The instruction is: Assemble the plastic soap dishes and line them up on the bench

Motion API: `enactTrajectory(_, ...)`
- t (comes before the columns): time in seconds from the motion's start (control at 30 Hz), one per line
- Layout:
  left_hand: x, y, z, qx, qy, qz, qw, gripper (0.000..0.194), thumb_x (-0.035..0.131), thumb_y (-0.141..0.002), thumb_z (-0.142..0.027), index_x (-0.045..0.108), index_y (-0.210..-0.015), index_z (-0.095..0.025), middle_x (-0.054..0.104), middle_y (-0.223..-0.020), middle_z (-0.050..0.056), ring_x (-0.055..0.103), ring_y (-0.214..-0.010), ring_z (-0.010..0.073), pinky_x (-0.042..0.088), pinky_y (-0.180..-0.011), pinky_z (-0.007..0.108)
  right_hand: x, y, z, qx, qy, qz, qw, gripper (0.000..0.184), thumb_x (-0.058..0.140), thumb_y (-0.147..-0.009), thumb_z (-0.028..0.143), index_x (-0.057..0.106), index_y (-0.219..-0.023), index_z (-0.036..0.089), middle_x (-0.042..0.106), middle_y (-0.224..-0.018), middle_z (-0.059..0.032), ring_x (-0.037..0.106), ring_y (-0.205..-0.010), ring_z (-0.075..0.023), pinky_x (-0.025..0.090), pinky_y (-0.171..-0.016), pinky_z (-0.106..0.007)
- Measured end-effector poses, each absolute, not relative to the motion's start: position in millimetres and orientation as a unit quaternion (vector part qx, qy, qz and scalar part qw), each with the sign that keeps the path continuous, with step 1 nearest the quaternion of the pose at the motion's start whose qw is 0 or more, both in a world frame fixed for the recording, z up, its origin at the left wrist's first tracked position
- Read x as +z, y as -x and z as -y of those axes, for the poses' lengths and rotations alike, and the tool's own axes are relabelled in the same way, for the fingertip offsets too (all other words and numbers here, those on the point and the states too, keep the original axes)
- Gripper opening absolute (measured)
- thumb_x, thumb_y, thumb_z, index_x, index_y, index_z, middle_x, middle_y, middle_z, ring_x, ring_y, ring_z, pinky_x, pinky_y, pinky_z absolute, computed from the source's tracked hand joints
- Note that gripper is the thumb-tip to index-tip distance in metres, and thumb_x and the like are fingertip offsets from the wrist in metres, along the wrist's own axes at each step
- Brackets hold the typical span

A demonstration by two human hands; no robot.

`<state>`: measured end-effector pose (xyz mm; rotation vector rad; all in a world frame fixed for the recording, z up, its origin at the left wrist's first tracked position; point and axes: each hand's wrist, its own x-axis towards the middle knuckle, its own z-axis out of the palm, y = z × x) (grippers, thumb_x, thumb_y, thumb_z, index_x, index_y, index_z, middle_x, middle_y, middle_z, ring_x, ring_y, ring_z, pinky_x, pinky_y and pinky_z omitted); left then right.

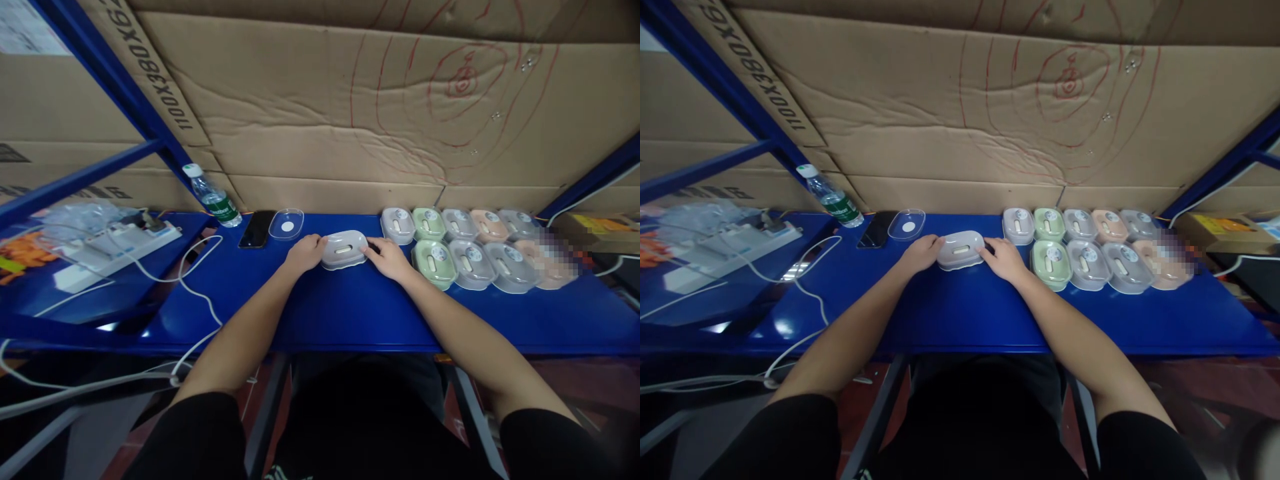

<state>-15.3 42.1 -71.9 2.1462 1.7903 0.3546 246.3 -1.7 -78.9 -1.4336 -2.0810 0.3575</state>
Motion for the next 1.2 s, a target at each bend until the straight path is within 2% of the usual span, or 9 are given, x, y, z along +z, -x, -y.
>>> enactTrajectory(0.2,-67,11,-37,0.121,-0.737,-0.643,0.171,0.052,0.026,-0.105,-0.052,0.066,-0.101,-0.019,0.073,-0.113,0.015,0.067,-0.109,0.0311,0.049,-0.087,0.038,-79,-248,1,0.14,0.543,0.771,0.3,0.038,0.055,-0.1,0.049,0.076,-0.118,0.023,0.078,-0.11,-0.0077,0.069,-0.1,-0.0269,0.049,-0.093,-0.039)
enactTrajectory(0.4,-63,10,-33,0.107,-0.741,-0.643,0.165,0.049,0.029,-0.104,-0.052,0.066,-0.097,-0.019,0.072,-0.11,0.014,0.067,-0.106,0.0301,0.05,-0.088,0.038,-80,-247,1,0.113,0.563,0.776,0.262,0.04,0.053,-0.101,0.051,0.077,-0.115,0.022,0.078,-0.107,-0.0094,0.067,-0.1,-0.0289,0.048,-0.095,-0.041)
enactTrajectory(0.47,-63,9,-31,0.112,-0.742,-0.641,0.162,0.047,0.031,-0.104,-0.051,0.066,-0.102,-0.02,0.071,-0.114,0.014,0.067,-0.108,0.0294,0.05,-0.091,0.038,-80,-247,1,0.103,0.567,0.778,0.25,0.042,0.053,-0.101,0.053,0.078,-0.115,0.022,0.077,-0.106,-0.0103,0.066,-0.101,-0.0301,0.048,-0.095,-0.042)
enactTrajectory(0.6,-62,7,-27,0.122,-0.735,-0.648,0.155,0.043,0.036,-0.103,-0.049,0.066,-0.118,-0.022,0.067,-0.124,0.012,0.065,-0.114,0.0276,0.049,-0.098,0.038,-81,-247,0,0.104,0.566,0.78,0.245,0.047,0.052,-0.101,0.056,0.075,-0.122,0.022,0.076,-0.112,-0.0112,0.066,-0.105,-0.031,0.048,-0.098,-0.044)
enactTrajectory(0.73,-64,6,-27,0.131,-0.742,-0.64,0.147,0.046,0.037,-0.103,-0.052,0.068,-0.119,-0.022,0.066,-0.124,0.013,0.065,-0.112,0.0288,0.049,-0.098,0.039,-84,-247,-2,0.112,0.555,0.78,0.266,0.051,0.055,-0.1,0.052,0.067,-0.136,0.019,0.072,-0.129,-0.0131,0.065,-0.118,-0.0324,0.046,-0.105,-0.046)
enactTrajectory(0.83,-67,8,-29,0.141,-0.747,-0.634,0.142,0.047,0.039,-0.102,-0.055,0.068,-0.118,-0.022,0.066,-0.122,0.012,0.066,-0.11,0.0288,0.05,-0.097,0.04,-87,-247,-3,0.122,0.54,0.786,0.275,0.051,0.054,-0.1,0.049,0.065,-0.139,0.017,0.069,-0.137,-0.0139,0.062,-0.126,-0.0324,0.044,-0.111,-0.046)
enactTrajectory(1.03,-60,22,-34,0.191,-0.728,-0.652,0.09,0.049,0.047,-0.099,-0.059,0.066,-0.124,-0.022,0.062,-0.132,0.012,0.065,-0.112,0.0281,0.051,-0.096,0.038,-86,-246,1,0.123,0.543,0.789,0.259,0.055,0.051,-0.101,0.052,0.062,-0.143,0.018,0.067,-0.141,-0.0144,0.06,-0.131,-0.0345,0.043,-0.113,-0.05)
enactTrajectory(1.2,-51,48,-42,0.147,-0.673,-0.725,0.033,0.045,0.059,-0.096,-0.051,0.064,-0.129,-0.021,0.056,-0.138,0.017,0.066,-0.116,0.0341,0.051,-0.097,0.043,-84,-246,4,0.123,0.533,0.799,0.248,0.059,0.051,-0.101,0.055,0.061,-0.144,0.016,0.065,-0.142,-0.0158,0.059,-0.132,-0.0346,0.043,-0.114,-0.049)
